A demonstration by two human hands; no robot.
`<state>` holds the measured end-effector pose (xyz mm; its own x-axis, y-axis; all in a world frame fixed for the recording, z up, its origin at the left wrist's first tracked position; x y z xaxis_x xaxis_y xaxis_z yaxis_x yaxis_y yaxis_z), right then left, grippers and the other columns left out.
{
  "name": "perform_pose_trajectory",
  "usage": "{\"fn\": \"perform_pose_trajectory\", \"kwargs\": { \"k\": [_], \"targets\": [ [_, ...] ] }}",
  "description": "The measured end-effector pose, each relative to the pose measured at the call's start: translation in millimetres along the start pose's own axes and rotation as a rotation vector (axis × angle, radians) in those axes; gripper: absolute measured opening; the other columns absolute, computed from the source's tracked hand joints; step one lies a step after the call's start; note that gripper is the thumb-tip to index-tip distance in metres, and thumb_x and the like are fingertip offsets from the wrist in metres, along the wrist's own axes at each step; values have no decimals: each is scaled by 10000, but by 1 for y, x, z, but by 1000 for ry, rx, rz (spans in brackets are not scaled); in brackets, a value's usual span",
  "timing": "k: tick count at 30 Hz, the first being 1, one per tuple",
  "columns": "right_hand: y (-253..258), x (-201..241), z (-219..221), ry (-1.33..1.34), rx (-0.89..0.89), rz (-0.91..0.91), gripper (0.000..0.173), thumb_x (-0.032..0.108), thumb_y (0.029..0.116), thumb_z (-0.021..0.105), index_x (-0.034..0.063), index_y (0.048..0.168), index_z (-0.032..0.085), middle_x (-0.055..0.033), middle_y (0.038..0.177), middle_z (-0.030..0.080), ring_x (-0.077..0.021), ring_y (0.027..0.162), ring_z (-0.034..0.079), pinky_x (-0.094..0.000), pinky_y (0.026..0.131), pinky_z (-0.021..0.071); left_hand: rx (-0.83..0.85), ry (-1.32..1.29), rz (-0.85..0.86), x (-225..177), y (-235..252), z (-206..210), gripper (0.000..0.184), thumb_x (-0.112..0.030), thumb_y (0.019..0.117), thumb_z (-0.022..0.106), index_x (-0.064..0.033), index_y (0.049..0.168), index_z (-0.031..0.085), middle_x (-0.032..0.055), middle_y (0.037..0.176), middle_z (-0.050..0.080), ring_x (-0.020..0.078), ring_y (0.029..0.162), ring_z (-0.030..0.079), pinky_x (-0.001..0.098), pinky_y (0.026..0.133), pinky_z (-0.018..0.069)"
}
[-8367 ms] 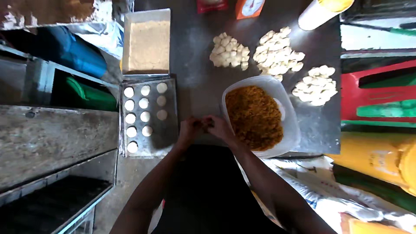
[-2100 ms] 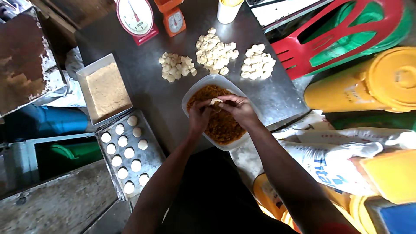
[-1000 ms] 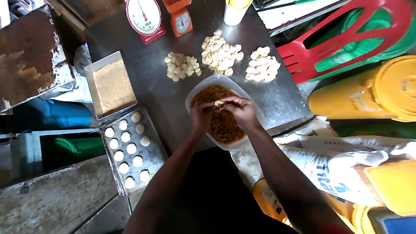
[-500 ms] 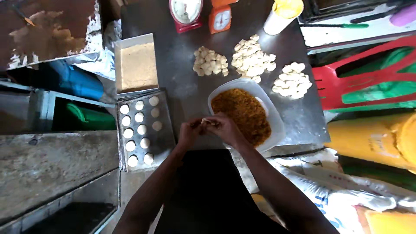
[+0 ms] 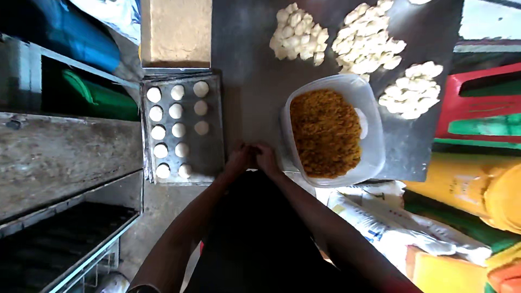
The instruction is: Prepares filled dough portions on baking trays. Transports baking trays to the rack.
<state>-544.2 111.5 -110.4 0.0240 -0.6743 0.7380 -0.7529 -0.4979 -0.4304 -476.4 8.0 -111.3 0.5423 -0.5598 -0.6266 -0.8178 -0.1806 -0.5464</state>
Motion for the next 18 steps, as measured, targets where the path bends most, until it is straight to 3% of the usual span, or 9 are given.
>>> {"fn": "perform_pose_trajectory", "kwargs": {
  "k": [2,3,7,10,13,16,18],
  "targets": [
    [-6,-2,-7,16,43,13,330,213,968,713,146,1291,715,-135,1223,667,-245,1062,673,-437,933,583,-21,-57,-43,2,-18,-5,529,-254,975,666,-105,1464,530,179,1540,446,306,1203,640,479,993,567],
    [-7,-2,-10,24,45,-6,360,208,957,726,157,1313,706,-130,1216,665,-235,1019,679,-417,892,596,-51,-88,-51,3,-21,-9,500,-259,969,683,-94,1428,572,182,1520,462,300,1202,637,462,998,565],
    [-8,4,-8,17,31,-128,243,58,955,676,109,1172,774,-123,1151,705,-240,1049,681,-428,941,574,-114,-123,-76,-2,-13,-12,251,-185,990,665,-62,1199,729,173,1300,633,297,1158,648,457,1016,541],
    [9,5,-3,-124,116,-91,167,109,980,660,87,1101,773,-129,1165,699,-270,1082,672,-479,967,557,-107,-121,-93,2,-3,-5,242,-126,962,689,-67,1194,723,159,1281,644,306,1139,656,479,1010,547],
    [19,23,0,-325,174,-61,187,162,942,709,106,1115,756,-152,1252,652,-338,1105,656,-565,908,569,-107,-118,-101,4,-3,-6,233,-182,989,657,-46,1166,724,169,1257,655,312,1119,666,493,1003,549],
    [7,32,8,-391,257,-38,407,246,987,662,110,1369,621,-176,1391,591,-359,1225,617,-561,1006,531,-51,-195,-111,0,-21,-27,362,-248,1023,598,-13,1297,629,184,1226,680,302,1127,673,487,1017,537],
    [-3,28,11,-332,321,-11,474,333,981,673,94,1386,613,-183,1351,625,-344,1207,630,-548,1040,512,-100,-269,-94,5,-56,-56,430,-209,1026,575,-42,1421,547,167,1272,674,267,1139,678,461,1013,546]
  ]
}}
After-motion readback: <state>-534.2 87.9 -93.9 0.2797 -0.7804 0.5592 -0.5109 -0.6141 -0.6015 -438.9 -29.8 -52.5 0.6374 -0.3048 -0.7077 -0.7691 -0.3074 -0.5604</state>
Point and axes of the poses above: each hand's wrist, its own y-axis towards the middle knuckle, its own z-axis out of the palm, x = y × z, the point moved 10 cm from there along y, towards the middle knuckle
